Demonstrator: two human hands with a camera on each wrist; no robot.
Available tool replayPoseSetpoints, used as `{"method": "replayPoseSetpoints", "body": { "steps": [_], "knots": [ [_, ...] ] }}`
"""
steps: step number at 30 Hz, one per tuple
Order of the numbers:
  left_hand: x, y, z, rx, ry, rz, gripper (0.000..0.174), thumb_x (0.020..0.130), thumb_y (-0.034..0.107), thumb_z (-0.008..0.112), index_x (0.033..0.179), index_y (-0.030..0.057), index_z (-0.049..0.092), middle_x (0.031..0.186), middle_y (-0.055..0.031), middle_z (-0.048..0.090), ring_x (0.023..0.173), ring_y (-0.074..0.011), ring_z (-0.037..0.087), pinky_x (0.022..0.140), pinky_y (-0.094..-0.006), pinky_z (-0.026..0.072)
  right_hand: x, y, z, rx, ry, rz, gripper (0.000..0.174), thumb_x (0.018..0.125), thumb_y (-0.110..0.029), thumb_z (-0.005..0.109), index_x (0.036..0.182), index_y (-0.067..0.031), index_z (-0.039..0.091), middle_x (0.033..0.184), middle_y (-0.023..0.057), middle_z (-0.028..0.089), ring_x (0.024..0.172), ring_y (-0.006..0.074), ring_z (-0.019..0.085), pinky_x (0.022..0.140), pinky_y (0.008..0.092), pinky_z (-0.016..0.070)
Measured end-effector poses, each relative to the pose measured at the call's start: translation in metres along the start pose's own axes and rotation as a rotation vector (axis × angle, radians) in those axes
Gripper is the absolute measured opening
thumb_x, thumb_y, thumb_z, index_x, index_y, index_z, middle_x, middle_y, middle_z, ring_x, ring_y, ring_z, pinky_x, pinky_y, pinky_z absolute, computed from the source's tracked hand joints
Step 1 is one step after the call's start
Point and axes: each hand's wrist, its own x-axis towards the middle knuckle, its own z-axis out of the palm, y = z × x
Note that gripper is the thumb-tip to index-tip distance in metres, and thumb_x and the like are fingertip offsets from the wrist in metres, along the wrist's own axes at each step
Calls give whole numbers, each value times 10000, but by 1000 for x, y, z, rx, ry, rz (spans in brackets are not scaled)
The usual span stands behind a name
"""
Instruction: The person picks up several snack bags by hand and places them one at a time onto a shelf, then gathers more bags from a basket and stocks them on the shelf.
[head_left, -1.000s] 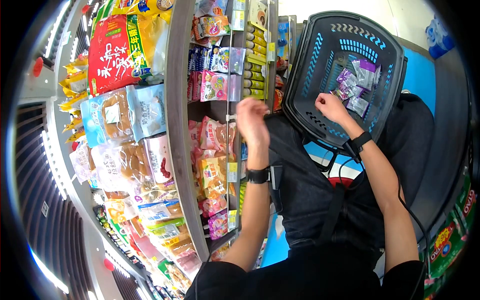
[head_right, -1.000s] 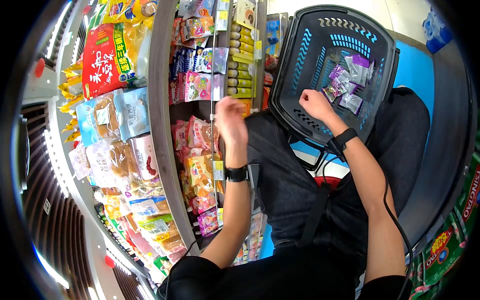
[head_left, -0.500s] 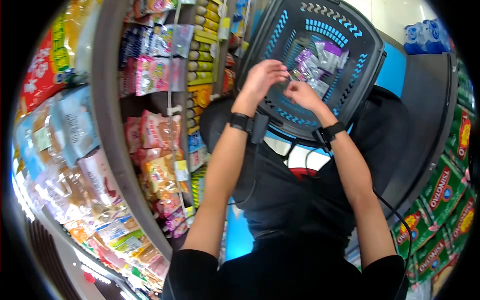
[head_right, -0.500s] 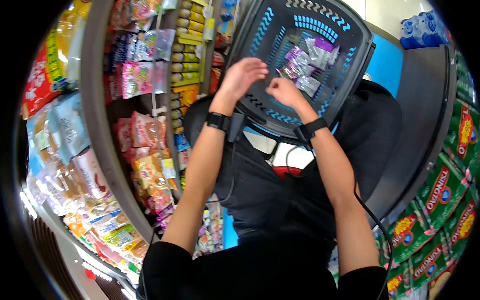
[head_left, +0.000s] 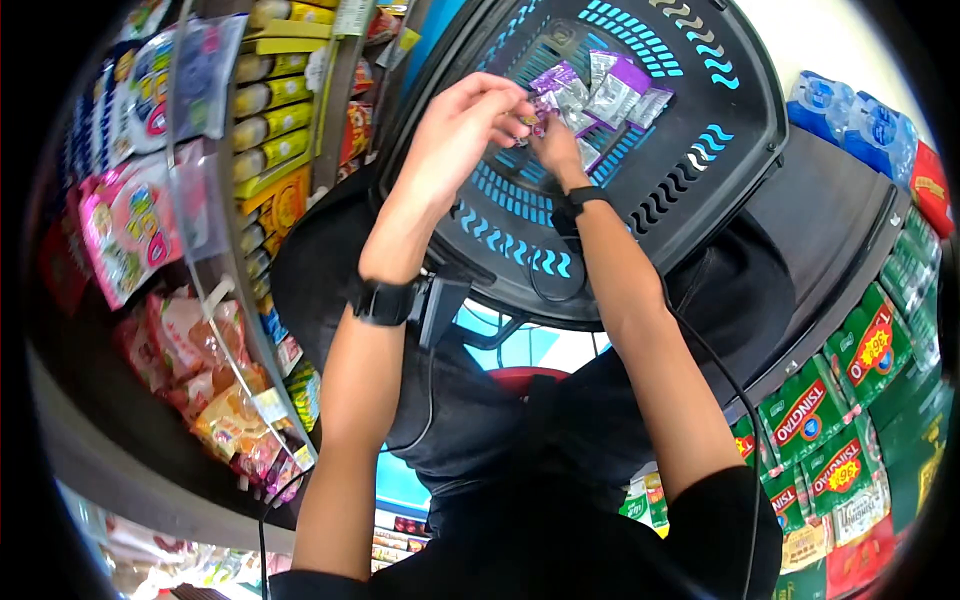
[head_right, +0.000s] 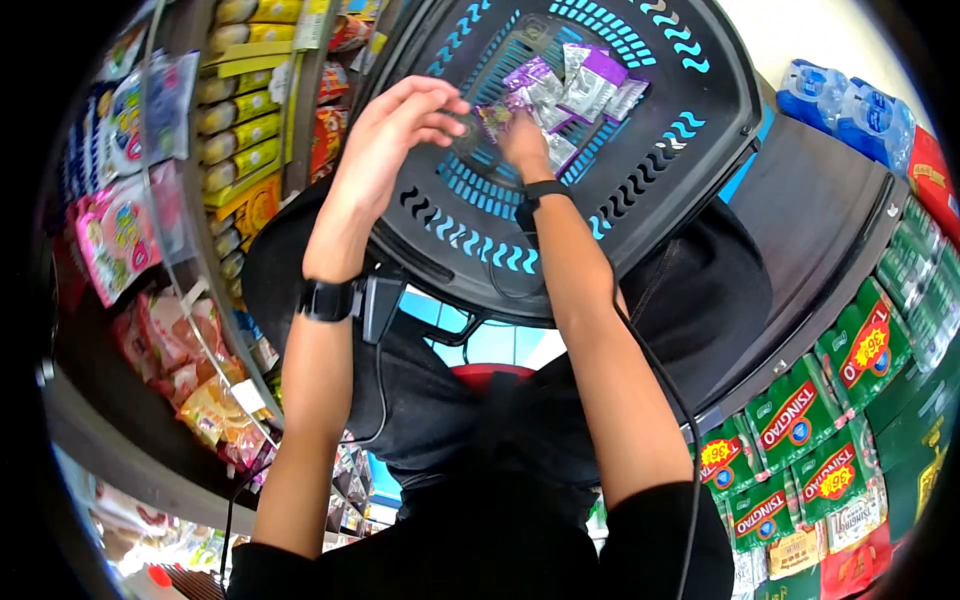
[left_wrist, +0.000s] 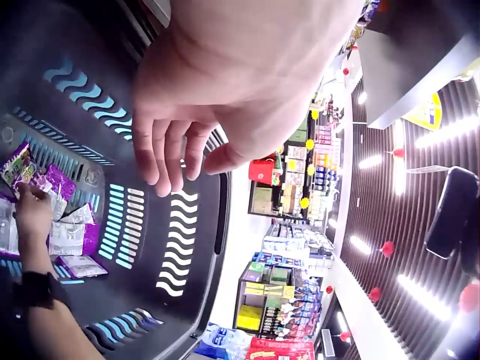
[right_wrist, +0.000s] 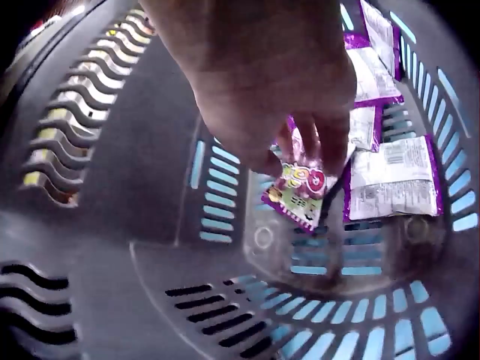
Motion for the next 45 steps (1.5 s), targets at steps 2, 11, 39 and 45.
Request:
{"method": "replayPoseSetpoints", "body": {
  "steps": [2, 11, 39, 45],
  "knots": [
    [1, 0, 2, 33, 15, -41, 224, 959, 212, 530, 1041, 22, 617, 972, -71, 671, 840, -121, 636, 768, -247, 489, 8, 1, 5, -36, 83, 14, 507, 800, -232, 687, 1209, -27, 468, 1183, 219, 552, 1062, 414, 576, 867, 481, 496],
    [-1, 8, 18, 15, -76, -63, 176, 957, 178, 536, 977, 12, 592, 915, -35, 653, 810, -99, 589, 749, -245, 462, 46, 6, 14, 76, 130, 310, 330, 777, -187, 687, 1043, -12, 598, 995, 196, 665, 958, 379, 644, 821, 454, 516],
    [2, -7, 22, 345, 61, 98, 167, 953, 161, 540, 996, 13, 604, 855, -35, 646, 752, -93, 599, 684, -236, 463, -1, -41, -73, 411, 539, 159, 195, 732, -162, 721, 779, 0, 623, 767, 205, 656, 741, 323, 648, 736, 410, 495],
    [4, -9, 12, 483, 335, 214, 203, 870, 149, 601, 1025, 20, 607, 819, -47, 635, 686, -119, 615, 644, -264, 490, -82, -79, -202, 299, 236, -126, 210, 732, -176, 725, 803, -1, 635, 655, 78, 611, 586, 158, 558, 600, 313, 468]
  ]
}}
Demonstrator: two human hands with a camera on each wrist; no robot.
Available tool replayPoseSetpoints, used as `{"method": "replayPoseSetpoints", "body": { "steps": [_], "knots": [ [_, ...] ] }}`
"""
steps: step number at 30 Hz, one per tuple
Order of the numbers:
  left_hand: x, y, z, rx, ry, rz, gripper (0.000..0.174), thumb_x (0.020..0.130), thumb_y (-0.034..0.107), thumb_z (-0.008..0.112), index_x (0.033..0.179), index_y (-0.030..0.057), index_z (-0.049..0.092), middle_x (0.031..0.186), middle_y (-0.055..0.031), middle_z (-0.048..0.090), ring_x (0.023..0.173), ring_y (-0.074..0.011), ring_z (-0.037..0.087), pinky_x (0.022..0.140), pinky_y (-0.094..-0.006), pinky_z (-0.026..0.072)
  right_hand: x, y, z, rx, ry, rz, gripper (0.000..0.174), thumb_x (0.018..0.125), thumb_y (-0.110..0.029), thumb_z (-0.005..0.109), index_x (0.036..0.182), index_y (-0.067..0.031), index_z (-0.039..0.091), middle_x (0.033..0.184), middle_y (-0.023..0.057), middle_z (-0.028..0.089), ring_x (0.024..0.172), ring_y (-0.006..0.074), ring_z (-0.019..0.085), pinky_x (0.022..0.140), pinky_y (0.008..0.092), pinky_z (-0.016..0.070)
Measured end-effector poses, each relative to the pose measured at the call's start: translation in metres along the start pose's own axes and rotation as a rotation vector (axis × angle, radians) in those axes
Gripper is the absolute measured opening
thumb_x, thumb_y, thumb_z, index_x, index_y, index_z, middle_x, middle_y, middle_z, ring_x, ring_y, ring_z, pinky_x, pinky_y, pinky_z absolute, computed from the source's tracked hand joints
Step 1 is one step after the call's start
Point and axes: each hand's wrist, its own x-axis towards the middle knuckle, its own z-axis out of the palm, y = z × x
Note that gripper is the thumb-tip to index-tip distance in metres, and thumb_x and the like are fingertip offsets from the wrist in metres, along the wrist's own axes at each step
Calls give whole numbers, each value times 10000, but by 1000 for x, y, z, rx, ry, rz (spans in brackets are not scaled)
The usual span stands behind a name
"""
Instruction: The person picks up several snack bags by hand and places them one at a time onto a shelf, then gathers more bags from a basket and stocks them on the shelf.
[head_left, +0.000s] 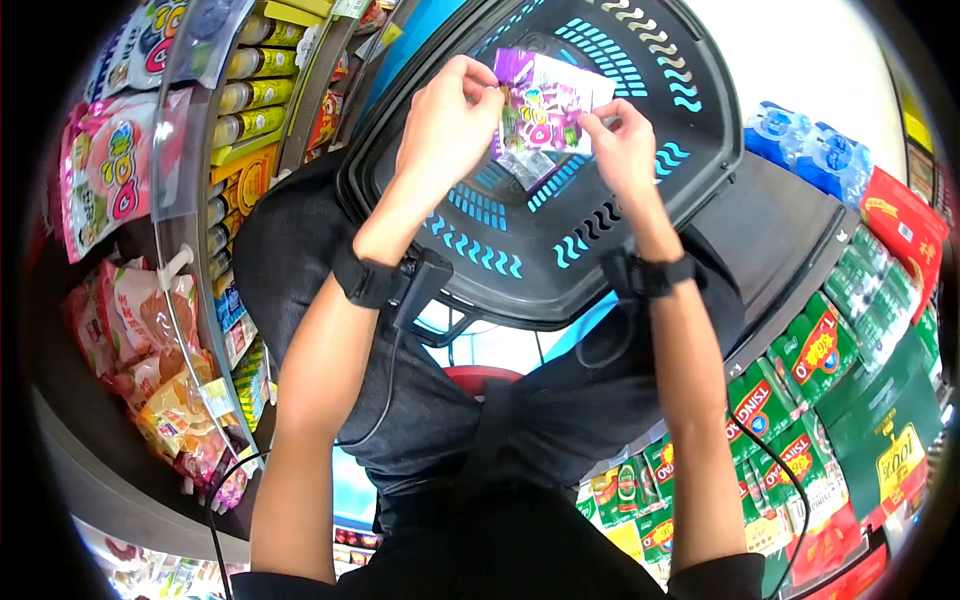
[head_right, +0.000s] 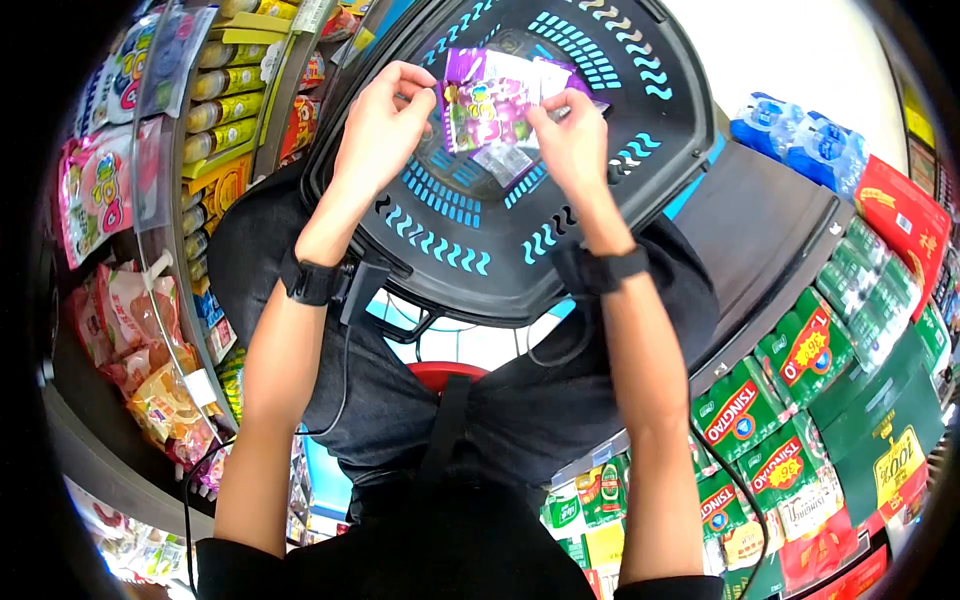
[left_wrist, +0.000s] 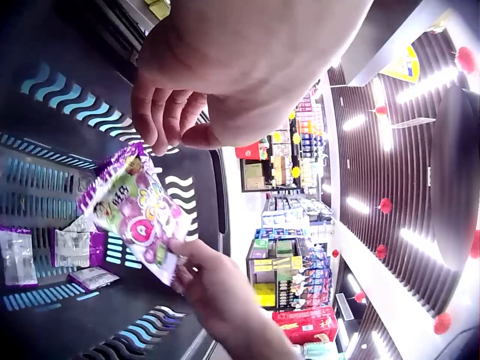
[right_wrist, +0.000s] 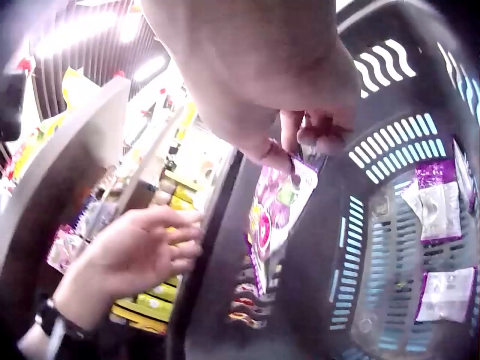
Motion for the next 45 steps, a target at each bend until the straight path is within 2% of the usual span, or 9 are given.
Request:
{"method": "replayPoseSetpoints", "body": {
  "steps": [7, 12, 16, 23, 29, 33, 36, 41, 45],
  "knots": [
    [-12, 5, 7, 11, -256, 260, 308, 807, 176, 733, 1086, 78, 645, 682, -1, 521, 610, -107, 487, 574, -290, 435, -43, 6, -58, 287, -233, 35, 122, 805, -81, 713, 803, -40, 598, 658, -65, 513, 584, 20, 431, 521, 201, 335],
    [-20, 2, 5, 423, -117, 528, 314, 857, 279, 671, 1113, 99, 644, 732, -98, 623, 669, -244, 633, 601, -356, 470, -45, -9, -41, 132, -296, -175, 130, 786, -80, 687, 800, -15, 575, 717, -3, 535, 593, 65, 469, 526, 240, 379],
    [-13, -6, 5, 444, -99, 429, 208, 856, 220, 671, 965, 44, 661, 776, -93, 666, 680, -221, 651, 634, -328, 497, -37, -16, -49, 80, -303, -196, 141, 779, -98, 694, 801, -16, 582, 732, -4, 544, 594, 67, 468, 529, 243, 384],
    [-1, 1, -2, 198, -180, 185, 333, 824, 150, 696, 1115, 16, 605, 718, -49, 659, 659, -107, 624, 626, -273, 501, -9, 6, -50, 388, -258, -173, 84, 806, -51, 679, 786, -44, 598, 689, -56, 542, 623, 25, 449, 558, 201, 351],
    [7, -6, -6, -114, -247, -37, 356, 761, 197, 744, 1034, -15, 661, 755, -77, 697, 696, -148, 674, 666, -302, 528, -9, -5, -58, 558, -265, -116, 55, 824, -44, 649, 802, -49, 599, 796, -29, 598, 736, 41, 518, 679, 201, 391],
    [7, 1, -8, 47, -146, 115, 402, 819, 121, 698, 1189, -8, 606, 725, -29, 670, 630, -59, 600, 587, -217, 495, -8, -8, -56, 764, -273, -68, 58, 833, -12, 619, 823, -58, 585, 855, -16, 604, 798, 65, 549, 753, 210, 414],
    [4, 4, -11, -169, -217, -24, 418, 820, 119, 695, 1199, -30, 600, 706, -24, 653, 617, -57, 589, 564, -212, 480, -6, -7, -57, 811, -315, -92, 57, 842, 4, 584, 831, -48, 562, 957, 12, 585, 885, 90, 544, 815, 233, 408],
    [9, 4, -16, -213, -285, -139, 295, 834, 155, 660, 1048, -47, 644, 716, -20, 646, 622, -60, 586, 565, -212, 465, -7, -10, -59, 751, -420, -175, 65, 824, 9, 587, 808, -41, 548, 1045, 36, 564, 938, 104, 532, 846, 244, 395],
    [7, 8, -14, 59, -13, 149, 184, 826, 126, 664, 949, -6, 626, 785, -36, 679, 680, -75, 626, 649, -233, 503, -4, -12, -65, 558, -512, -250, 73, 782, 25, 607, 770, -31, 563, 1126, 22, 518, 891, 83, 520, 783, 228, 408]
  ]
}}
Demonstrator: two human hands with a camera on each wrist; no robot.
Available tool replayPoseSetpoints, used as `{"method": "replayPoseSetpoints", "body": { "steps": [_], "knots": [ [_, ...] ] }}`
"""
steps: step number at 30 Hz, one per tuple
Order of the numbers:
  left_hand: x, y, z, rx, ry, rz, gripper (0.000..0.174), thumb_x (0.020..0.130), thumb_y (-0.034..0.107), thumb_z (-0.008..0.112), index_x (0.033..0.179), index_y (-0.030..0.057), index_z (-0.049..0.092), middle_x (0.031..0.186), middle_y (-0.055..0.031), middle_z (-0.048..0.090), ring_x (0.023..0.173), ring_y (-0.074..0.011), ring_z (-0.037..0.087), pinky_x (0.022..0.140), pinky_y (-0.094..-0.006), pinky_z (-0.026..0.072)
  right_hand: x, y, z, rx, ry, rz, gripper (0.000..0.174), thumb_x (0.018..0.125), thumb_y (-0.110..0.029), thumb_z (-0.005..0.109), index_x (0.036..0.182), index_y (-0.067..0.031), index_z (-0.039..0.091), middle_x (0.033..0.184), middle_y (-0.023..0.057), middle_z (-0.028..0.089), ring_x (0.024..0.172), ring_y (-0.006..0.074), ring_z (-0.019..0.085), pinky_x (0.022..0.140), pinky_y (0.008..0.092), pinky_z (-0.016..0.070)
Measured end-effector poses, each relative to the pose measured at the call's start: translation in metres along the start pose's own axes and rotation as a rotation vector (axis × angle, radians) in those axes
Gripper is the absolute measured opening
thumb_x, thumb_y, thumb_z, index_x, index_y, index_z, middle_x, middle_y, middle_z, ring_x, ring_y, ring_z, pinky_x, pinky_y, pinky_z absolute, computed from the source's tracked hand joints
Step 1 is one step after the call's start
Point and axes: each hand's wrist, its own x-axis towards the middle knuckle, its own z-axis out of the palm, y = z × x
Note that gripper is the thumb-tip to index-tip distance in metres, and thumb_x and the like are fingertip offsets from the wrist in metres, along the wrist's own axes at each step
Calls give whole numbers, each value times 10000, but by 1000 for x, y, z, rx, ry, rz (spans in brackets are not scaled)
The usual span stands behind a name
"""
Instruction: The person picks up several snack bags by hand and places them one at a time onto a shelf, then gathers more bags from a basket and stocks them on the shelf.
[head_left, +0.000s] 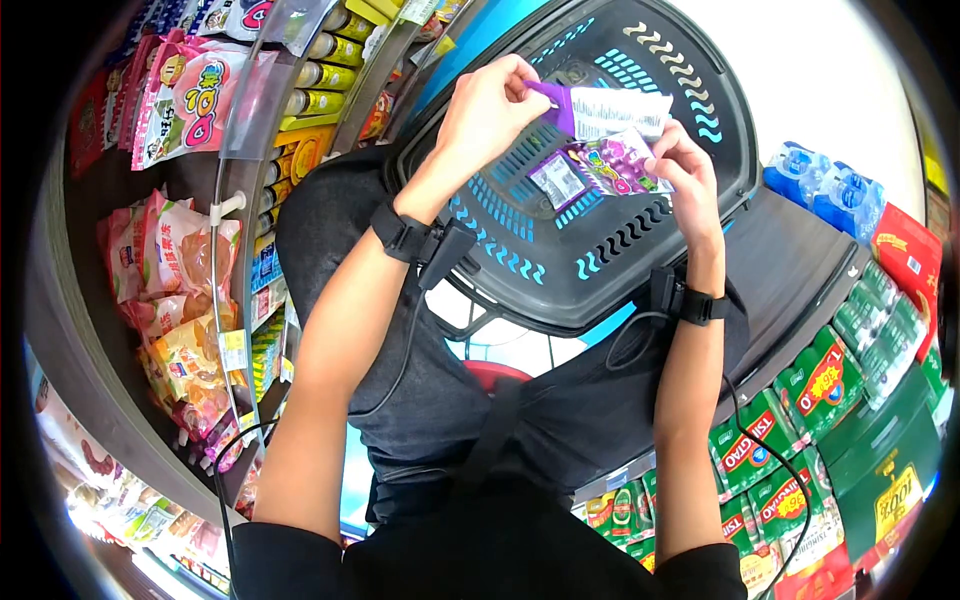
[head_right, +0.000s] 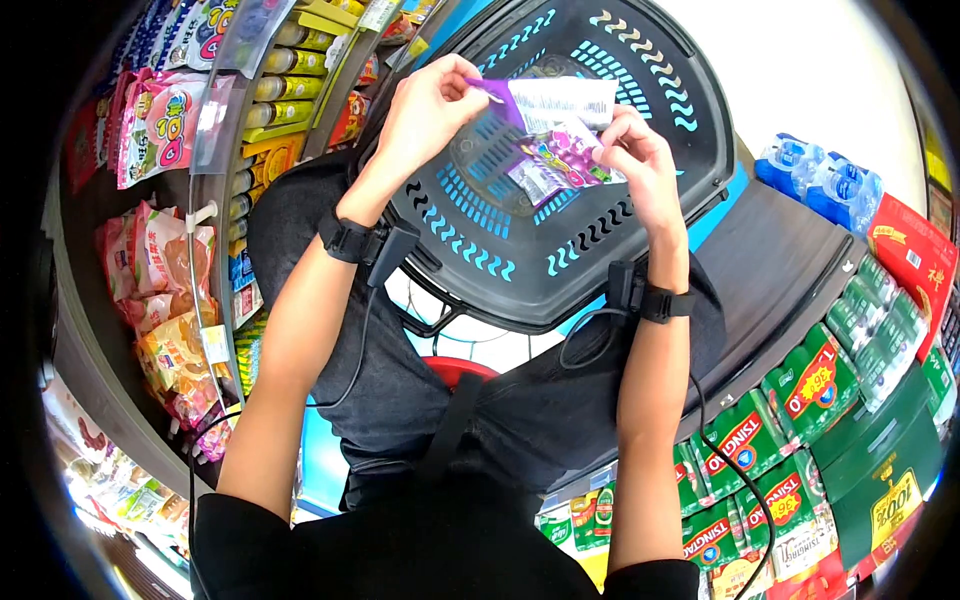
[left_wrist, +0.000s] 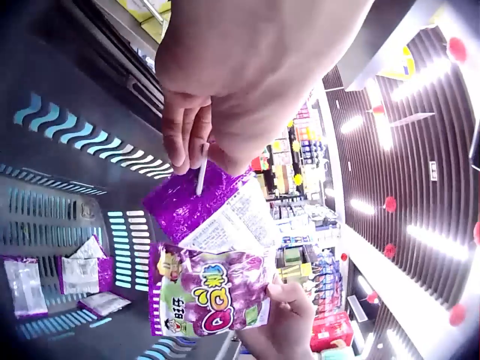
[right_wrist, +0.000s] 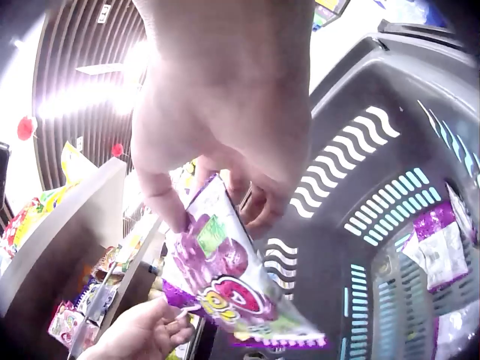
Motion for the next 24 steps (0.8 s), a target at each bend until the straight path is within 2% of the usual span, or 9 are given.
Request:
{"method": "replayPoseSetpoints", "body": {
  "steps": [4, 7, 8, 11, 12, 15, 16, 20, 24],
  "knots": [
    [0, 3, 1, -82, 125, 70, 155, 849, 83, 649, 982, 6, 625, 825, -54, 695, 762, -91, 656, 717, -245, 521, -1, 1, 0, -149, -29, 73, 71, 772, 28, 617, 755, -24, 571, 1210, 24, 482, 843, 51, 502, 691, 205, 411],
    [0, 7, 1, -81, 148, 138, 176, 855, 91, 654, 1004, 0, 627, 858, -67, 701, 806, -104, 671, 748, -255, 530, 0, -3, 2, -161, -8, 10, 68, 766, 32, 619, 759, -19, 575, 1243, 32, 476, 807, 41, 500, 656, 202, 409],
    [0, 7, 2, -97, 108, 123, 177, 870, 79, 654, 1023, -8, 628, 894, -71, 705, 854, -114, 678, 782, -262, 534, -1, -3, 0, -169, 6, 28, 61, 763, 28, 616, 761, -19, 577, 1278, 40, 472, 791, 49, 516, 672, 200, 420],
    [0, 6, 4, -169, 116, 165, 165, 882, 75, 659, 1025, -2, 633, 916, -64, 704, 866, -116, 676, 799, -259, 530, -1, -4, -5, -213, 100, 23, 49, 760, 20, 613, 770, -15, 580, 1312, 47, 449, 793, 56, 533, 693, 201, 432],
    [1, 5, 5, -205, 108, 166, 163, 884, 77, 661, 1025, 0, 635, 925, -62, 704, 871, -117, 675, 805, -259, 527, -1, -5, -6, -220, 125, -7, 35, 767, -1, 606, 787, -15, 581, 1227, 52, 510, 814, 74, 547, 737, 222, 443],
    [4, 2, 5, -274, 79, 161, 161, 890, 87, 666, 1028, 7, 638, 950, -55, 702, 892, -116, 670, 828, -257, 518, 2, -3, -10, -76, 75, 31, 38, 774, -10, 595, 807, -21, 581, 1043, 33, 576, 817, 86, 546, 775, 242, 438],
    [4, 2, 5, -276, 65, 155, 165, 891, 94, 667, 1030, 9, 639, 958, -54, 701, 901, -114, 666, 837, -255, 515, 2, -3, -9, -43, 114, 52, 27, 790, -18, 580, 812, -34, 581, 892, 0, 587, 823, 88, 542, 799, 244, 422],
    [2, 8, 4, -200, 31, 179, 173, 901, 112, 660, 1039, 9, 641, 989, -54, 696, 944, -103, 648, 875, -258, 500, 2, -6, -10, 51, 197, 125, 15, 831, -45, 569, 820, -42, 579, 867, -17, 581, 828, 75, 541, 776, 218, 403],
    [3, 6, 8, -293, -40, 215, 183, 920, 113, 636, 1070, 9, 645, 1016, -56, 693, 968, -111, 640, 901, -268, 492, 1, -6, -10, 359, 200, 187, 40, 884, -45, 544, 916, -38, 567, 871, 1, 584, 844, 68, 567, 758, 222, 444]
  ]
}}
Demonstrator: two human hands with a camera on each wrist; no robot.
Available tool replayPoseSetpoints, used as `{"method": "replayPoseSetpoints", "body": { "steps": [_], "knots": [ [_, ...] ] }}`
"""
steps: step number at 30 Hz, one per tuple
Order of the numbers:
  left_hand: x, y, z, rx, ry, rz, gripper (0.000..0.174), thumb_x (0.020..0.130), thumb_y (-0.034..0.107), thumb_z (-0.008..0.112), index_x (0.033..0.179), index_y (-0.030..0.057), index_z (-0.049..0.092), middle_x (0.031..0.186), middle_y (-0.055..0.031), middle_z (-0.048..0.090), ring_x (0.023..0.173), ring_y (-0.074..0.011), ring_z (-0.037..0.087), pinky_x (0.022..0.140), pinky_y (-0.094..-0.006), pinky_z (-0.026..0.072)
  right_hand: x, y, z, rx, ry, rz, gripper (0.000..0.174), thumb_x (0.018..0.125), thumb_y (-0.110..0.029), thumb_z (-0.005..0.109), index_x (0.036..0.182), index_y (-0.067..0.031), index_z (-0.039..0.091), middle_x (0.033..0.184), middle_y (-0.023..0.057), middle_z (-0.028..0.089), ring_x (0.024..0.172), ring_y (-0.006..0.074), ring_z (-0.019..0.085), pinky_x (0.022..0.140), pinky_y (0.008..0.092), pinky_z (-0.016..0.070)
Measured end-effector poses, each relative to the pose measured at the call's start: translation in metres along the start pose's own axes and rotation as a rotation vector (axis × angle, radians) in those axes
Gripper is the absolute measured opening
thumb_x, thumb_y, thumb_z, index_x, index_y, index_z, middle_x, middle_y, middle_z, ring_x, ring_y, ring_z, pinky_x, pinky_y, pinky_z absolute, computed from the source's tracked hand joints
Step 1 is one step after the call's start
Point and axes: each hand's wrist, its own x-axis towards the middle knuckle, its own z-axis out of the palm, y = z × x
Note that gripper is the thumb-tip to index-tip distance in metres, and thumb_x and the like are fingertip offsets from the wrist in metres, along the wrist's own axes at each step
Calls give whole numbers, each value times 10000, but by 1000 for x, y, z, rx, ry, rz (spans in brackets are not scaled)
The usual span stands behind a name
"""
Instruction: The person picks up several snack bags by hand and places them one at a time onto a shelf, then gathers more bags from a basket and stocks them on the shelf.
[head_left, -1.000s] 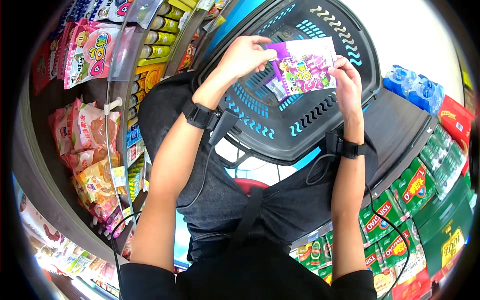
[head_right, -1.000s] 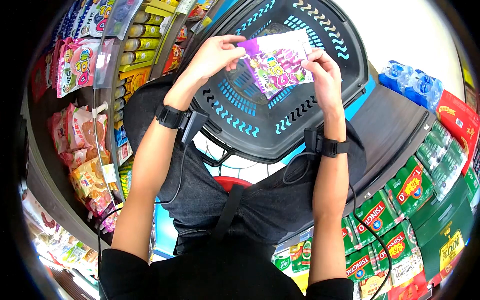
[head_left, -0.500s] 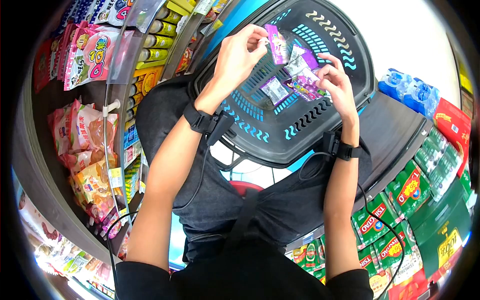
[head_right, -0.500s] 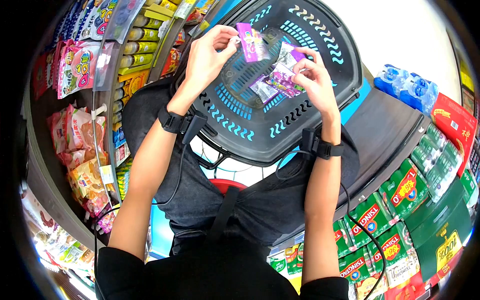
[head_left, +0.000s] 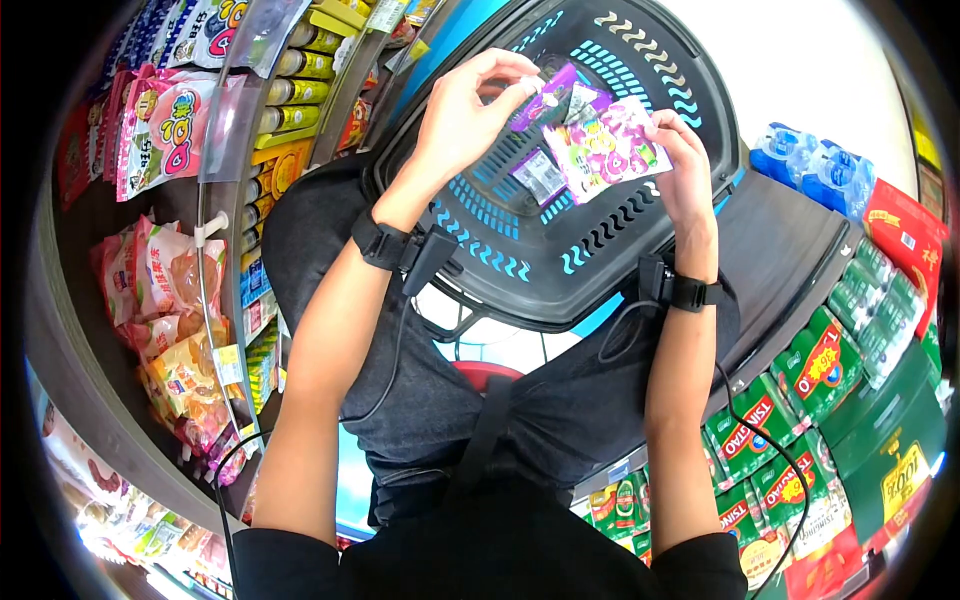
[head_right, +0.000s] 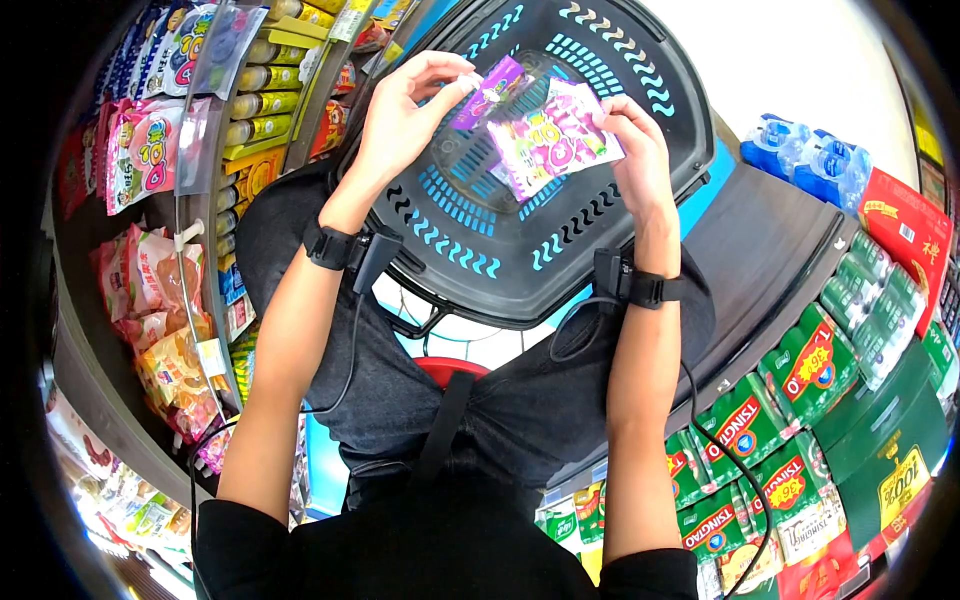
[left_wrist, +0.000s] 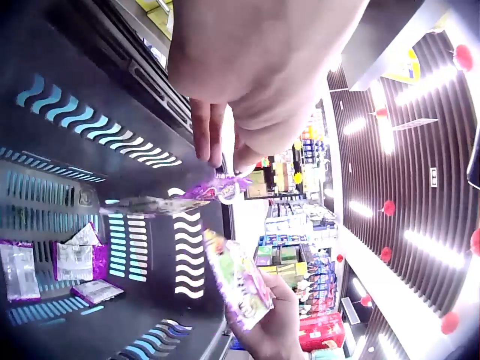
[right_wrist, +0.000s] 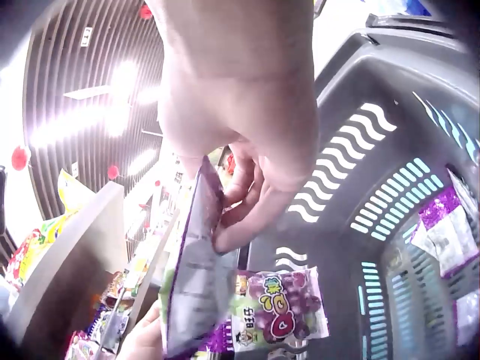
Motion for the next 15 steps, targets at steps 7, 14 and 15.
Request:
{"method": "replayPoseSetpoints", "body": {
  "steps": [7, 14, 15],
  "knots": [
    [1, -5, 0, -285, -64, -35, 207, 956, 132, 586, 1129, 28, 629, 1103, -59, 676, 1033, -111, 612, 893, -258, 496, 4, 6, 1, 239, -82, -75, 151, 911, -44, 513, 1052, -2, 548, 1054, 87, 630, 997, 159, 618, 889, 319, 493],
    [2, -1, 5, -748, -6, -300, 148, 999, 170, 510, 1112, 85, 556, 1061, -19, 631, 926, -82, 626, 798, -265, 545, 1, 14, 17, 81, -62, 24, 283, 882, -70, 535, 1145, 8, 603, 1130, 55, 637, 1027, 142, 573, 943, 337, 414],
    [2, -3, 5, -813, 13, -296, 145, 999, 164, 506, 1110, 78, 544, 1041, -25, 637, 898, -89, 634, 776, -268, 559, 2, 16, 16, 83, -74, 39, 283, 872, -68, 538, 1136, 8, 606, 1119, 55, 640, 1018, 143, 573, 936, 338, 418]
  ]
}}
